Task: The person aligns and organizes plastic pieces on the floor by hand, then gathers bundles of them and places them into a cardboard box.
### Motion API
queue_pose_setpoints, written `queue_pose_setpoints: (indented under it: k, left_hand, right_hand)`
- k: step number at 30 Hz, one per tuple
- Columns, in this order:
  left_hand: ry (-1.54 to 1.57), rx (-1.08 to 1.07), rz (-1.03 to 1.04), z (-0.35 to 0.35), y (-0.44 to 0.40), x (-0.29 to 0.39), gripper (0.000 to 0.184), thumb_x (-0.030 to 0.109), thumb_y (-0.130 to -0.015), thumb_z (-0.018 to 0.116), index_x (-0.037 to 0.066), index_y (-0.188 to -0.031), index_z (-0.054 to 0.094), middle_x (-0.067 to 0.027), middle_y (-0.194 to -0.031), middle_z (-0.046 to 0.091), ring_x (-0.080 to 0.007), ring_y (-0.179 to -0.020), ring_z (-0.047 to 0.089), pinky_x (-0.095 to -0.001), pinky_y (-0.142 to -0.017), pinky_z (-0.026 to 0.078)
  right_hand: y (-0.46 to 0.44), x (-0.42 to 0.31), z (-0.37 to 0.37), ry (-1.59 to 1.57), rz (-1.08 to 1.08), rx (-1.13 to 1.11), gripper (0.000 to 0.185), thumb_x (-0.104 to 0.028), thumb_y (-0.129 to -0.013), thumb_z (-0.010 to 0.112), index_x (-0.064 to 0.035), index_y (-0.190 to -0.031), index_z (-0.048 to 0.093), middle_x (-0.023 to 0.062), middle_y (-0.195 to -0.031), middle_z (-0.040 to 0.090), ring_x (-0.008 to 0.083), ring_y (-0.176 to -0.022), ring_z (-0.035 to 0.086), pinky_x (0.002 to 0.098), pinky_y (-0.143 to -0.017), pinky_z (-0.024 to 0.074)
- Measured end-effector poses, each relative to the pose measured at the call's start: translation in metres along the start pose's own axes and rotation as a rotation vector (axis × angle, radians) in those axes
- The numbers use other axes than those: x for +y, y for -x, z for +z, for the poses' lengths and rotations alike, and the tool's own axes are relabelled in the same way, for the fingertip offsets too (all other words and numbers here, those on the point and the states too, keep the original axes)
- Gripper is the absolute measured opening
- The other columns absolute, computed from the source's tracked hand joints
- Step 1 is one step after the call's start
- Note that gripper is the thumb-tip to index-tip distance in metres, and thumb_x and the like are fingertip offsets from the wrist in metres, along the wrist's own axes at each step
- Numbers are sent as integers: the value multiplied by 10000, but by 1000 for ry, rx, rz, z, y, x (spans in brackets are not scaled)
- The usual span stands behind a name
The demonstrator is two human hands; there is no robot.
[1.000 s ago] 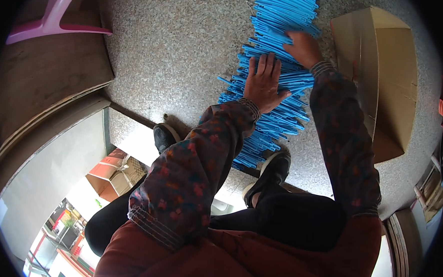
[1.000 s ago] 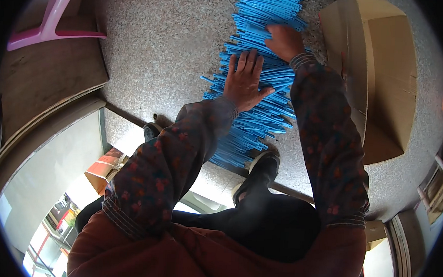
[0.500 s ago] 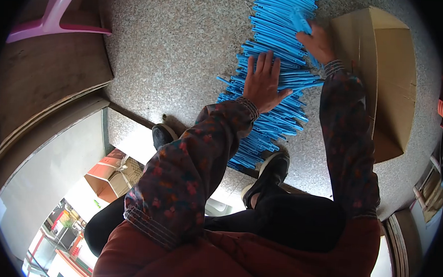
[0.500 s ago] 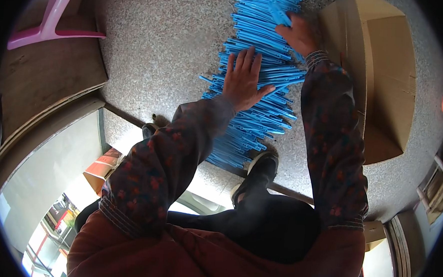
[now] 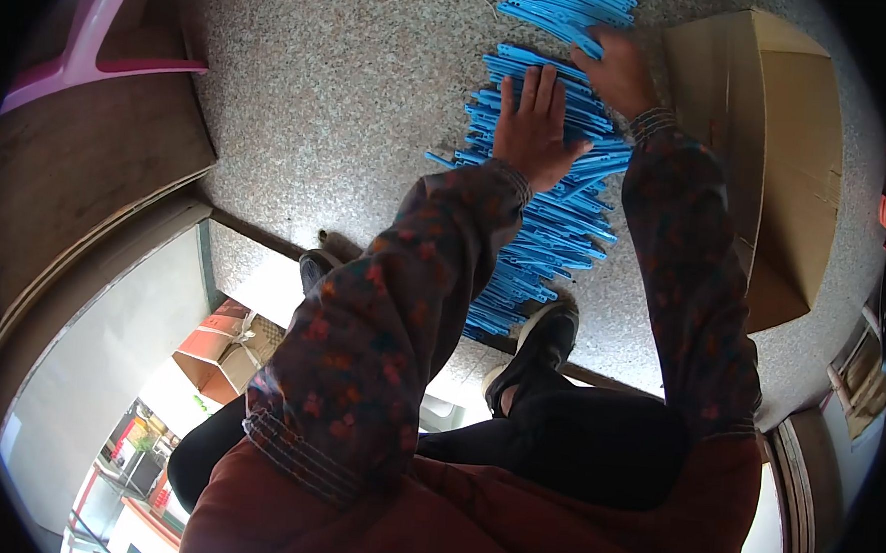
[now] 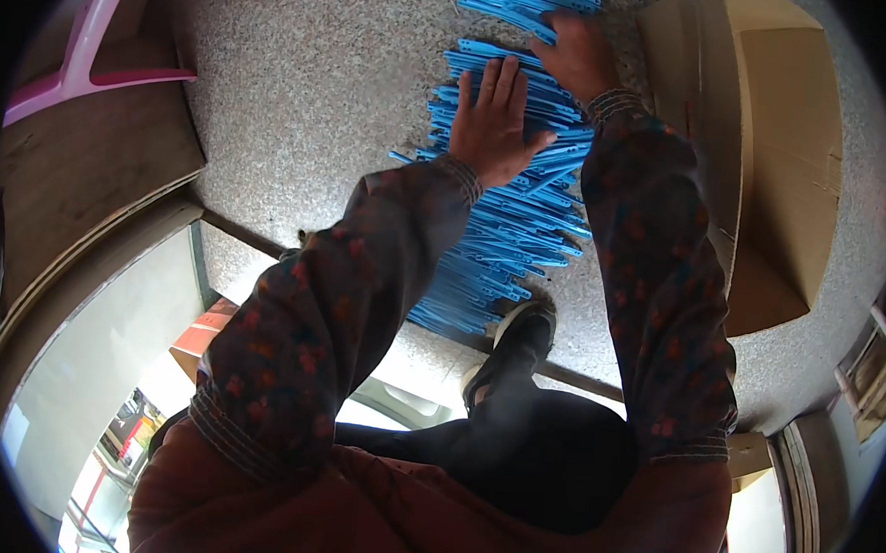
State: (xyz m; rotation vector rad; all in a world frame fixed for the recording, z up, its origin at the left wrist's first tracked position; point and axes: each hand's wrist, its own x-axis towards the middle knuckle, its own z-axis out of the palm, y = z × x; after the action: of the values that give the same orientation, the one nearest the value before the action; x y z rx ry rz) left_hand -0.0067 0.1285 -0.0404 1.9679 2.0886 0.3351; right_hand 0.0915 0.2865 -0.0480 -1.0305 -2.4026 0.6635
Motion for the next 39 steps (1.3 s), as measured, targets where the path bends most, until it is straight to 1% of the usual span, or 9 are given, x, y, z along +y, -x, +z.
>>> queue_pose_setpoints:
  k: [6, 9, 15, 18, 21, 24, 34, 37, 39]
  left_hand:
    - [91, 14, -20, -7, 11, 7, 823, 518, -868, 545, -48, -1405, 282, -219, -1480, 258, -372, -1392, 219, -584, -1114, 144]
    - [126, 36, -34, -12, 21, 12, 787, 467, -866, 573, -52, -1391, 299, -222, -1459, 286, -381, -1379, 242, -581, -1110, 163]
    - [129, 89, -4, -6, 24, 13, 713, 422, -879, 570, -52, -1362, 344, -226, -1429, 326, -388, -1350, 288, -560, -1111, 183]
    - [137, 79, 21, -4, 28, 13, 680, 377, -885, 577, -51, -1361, 350, -230, -1425, 332, -383, -1355, 286, -548, -1114, 187]
    - [175, 43, 34, -5, 30, 13, 664, 334, -884, 587, -47, -1370, 344, -235, -1435, 319, -384, -1368, 268, -546, -1115, 190]
    - [200, 81, 40, -5, 30, 14, 663, 303, -874, 604, -45, -1374, 342, -234, -1425, 326, -391, -1358, 279, -546, -1109, 207]
    - [194, 94, 41, -5, 32, 16, 664, 287, -867, 614, -43, -1374, 342, -234, -1390, 357, -393, -1329, 317, -542, -1102, 227]
    - [186, 111, 50, -5, 32, 14, 642, 289, -871, 610, -43, -1359, 359, -224, -1380, 371, -386, -1322, 327, -534, -1104, 230]
    - [191, 107, 55, -4, 32, 14, 626, 293, -874, 606, -42, -1349, 371, -219, -1377, 376, -380, -1319, 332, -528, -1105, 232]
  right_hand:
    - [3, -18, 15, 144, -164, -164, 251, -192, -802, 680, -41, -1001, 652, 139, -1050, 630, 356, -967, 594, 474, -821, 499]
    - [2, -17, 18, 261, -188, -334, 361, -174, -807, 667, -19, -1127, 605, 159, -1174, 574, 348, -1057, 552, 451, -862, 483]
    - [-6, -21, 5, 154, -11, -365, 414, -217, -773, 676, 7, -1111, 591, 194, -1009, 635, 399, -924, 593, 476, -812, 482]
    - [-7, -19, -3, -30, -59, -204, 436, -244, -768, 672, 25, -1104, 599, 209, -954, 647, 411, -866, 606, 482, -782, 483]
    - [-10, -29, 1, -2, -37, -486, 419, -292, -777, 661, -36, -1108, 643, 192, -986, 654, 370, -914, 622, 476, -807, 504]
    - [3, -42, 16, 118, -147, -381, 409, -290, -767, 666, -26, -1079, 655, 195, -946, 659, 365, -889, 630, 470, -804, 504]
    - [-13, -47, 31, 328, -156, -613, 345, -297, -731, 673, 0, -905, 671, 186, -834, 658, 346, -823, 640, 478, -738, 515]
    - [-17, -37, 11, 160, -76, -584, 396, -278, -768, 657, 33, -1012, 640, 197, -890, 651, 371, -846, 623, 486, -753, 500]
    - [-22, -22, -3, -24, 51, -445, 401, -324, -728, 674, 16, -941, 666, 204, -859, 660, 370, -830, 636, 484, -761, 508]
